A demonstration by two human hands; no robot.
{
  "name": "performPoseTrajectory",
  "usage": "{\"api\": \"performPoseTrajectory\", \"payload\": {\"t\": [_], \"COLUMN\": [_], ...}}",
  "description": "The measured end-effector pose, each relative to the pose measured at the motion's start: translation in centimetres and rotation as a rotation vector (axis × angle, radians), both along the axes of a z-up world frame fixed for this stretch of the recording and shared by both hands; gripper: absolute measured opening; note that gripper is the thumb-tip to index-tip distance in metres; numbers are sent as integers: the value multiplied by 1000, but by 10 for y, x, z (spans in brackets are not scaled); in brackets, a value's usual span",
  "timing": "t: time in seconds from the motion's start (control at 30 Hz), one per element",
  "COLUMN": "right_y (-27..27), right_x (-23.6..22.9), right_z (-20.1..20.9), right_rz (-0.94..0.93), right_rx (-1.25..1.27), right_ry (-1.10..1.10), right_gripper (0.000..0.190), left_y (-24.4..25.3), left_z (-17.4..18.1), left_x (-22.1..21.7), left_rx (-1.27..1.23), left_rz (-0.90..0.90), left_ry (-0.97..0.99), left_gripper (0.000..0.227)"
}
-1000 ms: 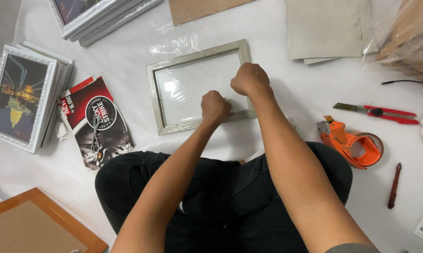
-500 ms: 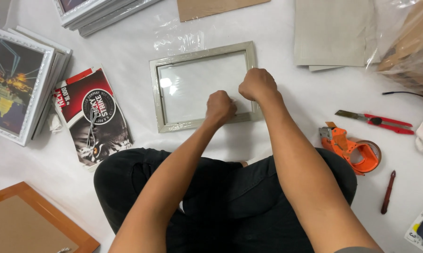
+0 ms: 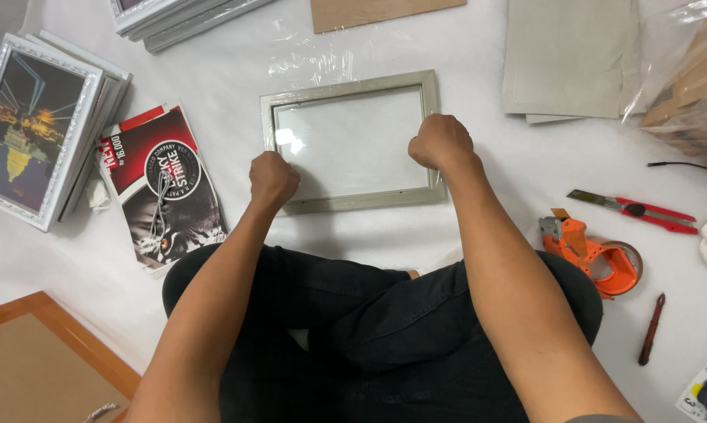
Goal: Assembling a picture frame by cleaning the glass, inserting the artwork, and securing the backboard
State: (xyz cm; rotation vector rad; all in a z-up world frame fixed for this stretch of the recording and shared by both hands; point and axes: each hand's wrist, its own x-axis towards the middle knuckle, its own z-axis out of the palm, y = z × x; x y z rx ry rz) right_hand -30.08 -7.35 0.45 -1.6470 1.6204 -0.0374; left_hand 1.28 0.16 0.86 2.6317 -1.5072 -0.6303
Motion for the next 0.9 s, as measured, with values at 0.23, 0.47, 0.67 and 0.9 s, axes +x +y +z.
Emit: {"api": "performPoseTrajectory", "payload": {"t": [0.23,0.47,0.67,0.9], "right_y": [-3,-7,-7,-5], "right_x": [1,-2,-4,-4], "right_z": [-5,-9,-9,20], "right_rz": [-25,-52,-79,-86], "right_rx": [23,28,21,38], "right_ry": [-37,-73,-98,-82], "right_gripper": [26,27,33,36], "left_y": [5,-11,-21,-20], "left_z": [-3,-29,-31,8], "left_x": [-21,-104,-188,-227], "left_rx": [-68,-133,-148,-242], "left_rz": [-3,-26,-123,-248], "left_ry": [-136,61,166,379], "left_gripper": [14,14,9,14]}}
